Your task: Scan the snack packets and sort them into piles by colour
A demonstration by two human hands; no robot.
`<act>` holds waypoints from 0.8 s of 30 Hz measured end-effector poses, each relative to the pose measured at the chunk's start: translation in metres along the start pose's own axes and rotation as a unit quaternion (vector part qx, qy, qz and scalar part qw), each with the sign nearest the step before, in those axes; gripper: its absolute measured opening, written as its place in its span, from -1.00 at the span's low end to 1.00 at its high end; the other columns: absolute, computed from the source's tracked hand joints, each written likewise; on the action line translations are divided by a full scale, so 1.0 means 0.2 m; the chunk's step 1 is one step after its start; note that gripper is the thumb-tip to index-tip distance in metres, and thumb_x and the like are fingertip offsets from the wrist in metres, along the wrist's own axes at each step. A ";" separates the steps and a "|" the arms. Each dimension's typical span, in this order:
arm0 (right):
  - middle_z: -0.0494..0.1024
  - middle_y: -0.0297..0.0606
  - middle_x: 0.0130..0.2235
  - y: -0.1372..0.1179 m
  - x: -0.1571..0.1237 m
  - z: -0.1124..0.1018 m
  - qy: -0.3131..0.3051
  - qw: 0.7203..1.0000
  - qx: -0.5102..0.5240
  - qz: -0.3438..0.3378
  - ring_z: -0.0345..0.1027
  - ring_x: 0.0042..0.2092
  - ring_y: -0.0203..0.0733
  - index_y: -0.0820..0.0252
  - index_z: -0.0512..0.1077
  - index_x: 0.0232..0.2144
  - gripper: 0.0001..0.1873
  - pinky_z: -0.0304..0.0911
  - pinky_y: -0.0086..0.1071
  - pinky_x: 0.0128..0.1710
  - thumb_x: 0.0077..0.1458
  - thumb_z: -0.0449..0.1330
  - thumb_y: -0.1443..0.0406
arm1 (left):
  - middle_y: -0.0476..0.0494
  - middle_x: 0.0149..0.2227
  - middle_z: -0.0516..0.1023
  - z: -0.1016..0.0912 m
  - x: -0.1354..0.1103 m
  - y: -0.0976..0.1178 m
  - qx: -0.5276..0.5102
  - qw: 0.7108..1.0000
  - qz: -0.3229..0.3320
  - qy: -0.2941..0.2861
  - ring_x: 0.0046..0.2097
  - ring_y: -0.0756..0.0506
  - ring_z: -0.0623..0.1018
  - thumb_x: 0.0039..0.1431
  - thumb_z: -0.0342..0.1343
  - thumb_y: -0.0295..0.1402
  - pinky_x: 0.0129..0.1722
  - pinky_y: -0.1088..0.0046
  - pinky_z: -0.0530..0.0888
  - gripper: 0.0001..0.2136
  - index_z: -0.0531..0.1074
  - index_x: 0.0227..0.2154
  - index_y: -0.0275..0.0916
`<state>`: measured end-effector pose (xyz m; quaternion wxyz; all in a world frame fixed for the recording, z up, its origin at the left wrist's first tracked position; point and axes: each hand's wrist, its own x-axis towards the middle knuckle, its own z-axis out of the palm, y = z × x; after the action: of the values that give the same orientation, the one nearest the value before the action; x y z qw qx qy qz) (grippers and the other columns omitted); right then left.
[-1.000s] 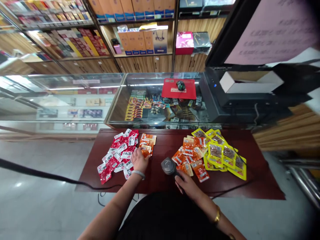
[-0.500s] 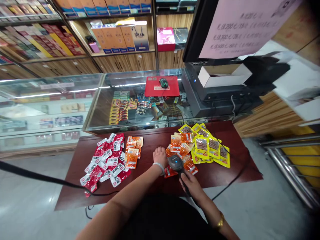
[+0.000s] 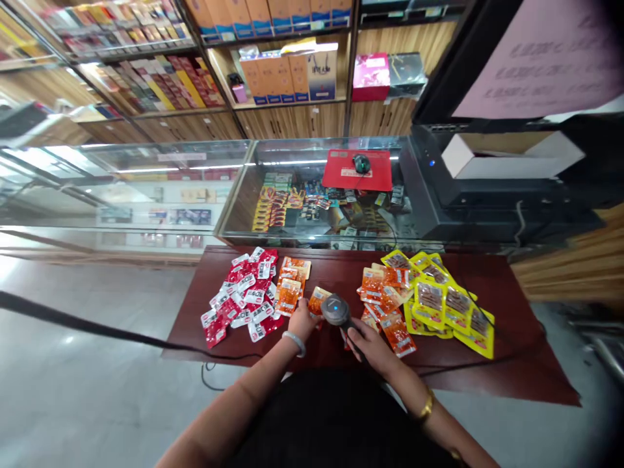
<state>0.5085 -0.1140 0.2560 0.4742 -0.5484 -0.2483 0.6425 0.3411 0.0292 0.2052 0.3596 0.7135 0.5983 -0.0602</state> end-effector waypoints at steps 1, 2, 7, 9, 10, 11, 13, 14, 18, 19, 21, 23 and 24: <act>0.26 -0.52 -0.60 -0.01 0.03 0.03 -0.020 1.000 -0.011 -0.002 0.04 -0.65 -0.40 0.21 0.35 -0.03 -0.37 -0.04 -0.49 -0.66 0.10 0.15 -0.16 | -0.34 -0.11 0.56 0.00 -0.01 -0.03 -0.001 1.000 -0.001 0.008 -0.04 -0.21 0.57 0.06 0.24 -0.21 -0.15 0.38 0.39 -0.50 0.21 0.00 -0.29; 0.25 -0.53 -0.62 -0.03 0.05 0.05 -0.035 0.999 -0.019 -0.003 0.03 -0.66 -0.40 0.21 0.35 -0.01 -0.36 -0.04 -0.49 -0.66 0.10 0.14 -0.16 | -0.36 -0.09 0.55 -0.01 -0.01 -0.05 -0.005 1.000 -0.002 0.016 -0.03 -0.22 0.56 0.07 0.23 -0.22 -0.13 0.37 0.39 -0.51 0.22 0.00 -0.29; 0.24 -0.54 -0.63 -0.04 0.12 0.12 -0.065 0.997 -0.046 0.000 0.04 -0.67 -0.38 0.22 0.33 0.04 -0.34 -0.02 -0.48 -0.66 0.14 0.09 -0.16 | -0.29 -0.15 0.58 -0.04 -0.03 -0.18 -0.045 0.998 -0.038 0.025 -0.11 -0.21 0.58 0.04 0.26 -0.20 -0.18 0.36 0.40 -0.52 0.26 -0.03 -0.25; 0.24 -0.53 -0.63 -0.03 0.11 0.12 -0.066 0.996 -0.058 -0.003 0.05 -0.66 -0.38 0.22 0.33 0.03 -0.35 -0.02 -0.47 -0.65 0.14 0.10 -0.16 | -0.30 -0.14 0.57 -0.07 -0.02 -0.22 -0.051 0.996 -0.064 0.042 -0.10 -0.22 0.58 0.02 0.28 -0.17 -0.18 0.37 0.40 -0.46 0.24 0.01 -0.25; 0.24 -0.53 -0.62 -0.03 0.11 0.12 -0.063 0.996 -0.061 -0.004 0.05 -0.66 -0.38 0.22 0.34 0.02 -0.35 -0.02 -0.47 -0.65 0.13 0.11 -0.16 | -0.32 -0.12 0.57 -0.09 -0.01 -0.24 -0.053 0.994 -0.078 0.055 -0.09 -0.22 0.58 0.02 0.27 -0.15 -0.18 0.37 0.40 -0.43 0.23 0.04 -0.26; 0.24 -0.52 -0.62 -0.02 0.10 0.11 -0.057 0.997 -0.061 -0.004 0.05 -0.66 -0.39 0.22 0.34 0.01 -0.35 -0.02 -0.47 -0.66 0.12 0.12 -0.16 | -0.33 -0.10 0.56 -0.11 0.00 -0.25 -0.056 0.992 -0.092 0.070 -0.08 -0.22 0.58 0.03 0.26 -0.14 -0.18 0.37 0.40 -0.41 0.21 0.06 -0.27; 0.25 -0.52 -0.62 0.00 0.08 0.09 -0.041 0.998 -0.055 0.002 0.04 -0.66 -0.39 0.21 0.34 0.01 -0.34 -0.02 -0.48 -0.66 0.11 0.13 -0.17 | -0.33 -0.08 0.54 -0.15 0.02 -0.27 -0.048 0.987 -0.110 0.106 -0.05 -0.22 0.56 0.06 0.23 -0.14 -0.14 0.34 0.40 -0.41 0.19 0.09 -0.26; 0.25 -0.52 -0.61 0.01 0.07 0.08 -0.031 0.998 -0.048 0.006 0.05 -0.66 -0.39 0.21 0.34 0.01 -0.33 -0.02 -0.48 -0.66 0.10 0.13 -0.17 | -0.32 -0.05 0.53 -0.17 0.03 -0.27 -0.030 0.985 -0.112 0.131 -0.02 -0.23 0.54 0.06 0.22 -0.15 -0.09 0.32 0.39 -0.42 0.19 0.09 -0.25; 0.26 -0.51 -0.59 0.03 0.02 0.02 0.002 1.000 -0.026 0.007 0.04 -0.65 -0.41 0.19 0.37 -0.07 -0.40 -0.01 -0.50 -0.67 0.10 0.14 -0.16 | -0.33 0.17 0.32 -0.21 0.03 -0.24 0.104 0.963 -0.084 0.234 0.19 -0.32 0.32 0.00 0.25 -0.16 0.13 0.16 0.25 -0.31 0.15 0.18 -0.19; 0.27 -0.50 -0.58 0.03 0.00 0.00 0.009 1.000 -0.020 0.003 0.04 -0.64 -0.41 0.19 0.38 -0.12 -0.43 -0.01 -0.50 -0.67 0.10 0.14 -0.15 | -0.34 0.22 0.25 -0.21 0.03 -0.22 0.130 0.959 -0.073 0.242 0.22 -0.34 0.27 0.00 0.25 -0.16 0.16 0.13 0.22 -0.28 0.12 0.21 -0.18; 0.27 -0.50 -0.58 0.03 -0.03 -0.04 0.029 1.000 -0.003 -0.002 0.03 -0.64 -0.41 0.18 0.38 -0.20 -0.47 -0.03 -0.50 -0.67 0.11 0.14 -0.15 | -0.34 0.26 0.17 -0.20 0.02 -0.16 0.160 0.958 -0.039 0.236 0.26 -0.34 0.20 0.03 0.23 -0.16 0.19 0.11 0.17 -0.27 0.08 0.25 -0.16; 0.25 -0.51 -0.59 0.03 -0.07 -0.09 0.059 0.998 0.020 -0.005 0.03 -0.64 -0.41 0.17 0.37 -0.22 -0.48 -0.02 -0.49 -0.66 0.11 0.14 -0.15 | -0.32 0.26 0.18 -0.16 0.03 -0.06 0.169 0.962 0.022 0.214 0.27 -0.32 0.18 0.07 0.20 -0.15 0.21 0.12 0.14 -0.32 0.11 0.24 -0.15; 0.25 -0.51 -0.59 0.02 -0.08 -0.11 0.077 0.997 0.029 -0.007 0.03 -0.64 -0.40 0.16 0.37 -0.22 -0.49 -0.02 -0.49 -0.65 0.11 0.14 -0.15 | -0.30 0.25 0.21 -0.13 0.04 0.00 0.168 0.965 0.060 0.191 0.26 -0.30 0.19 0.09 0.18 -0.14 0.21 0.14 0.14 -0.37 0.16 0.21 -0.14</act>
<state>0.5267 -0.1353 0.2538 0.5125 -0.5802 -0.1960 0.6019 0.3350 0.0511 0.2208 0.1162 0.7965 0.5933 -0.0005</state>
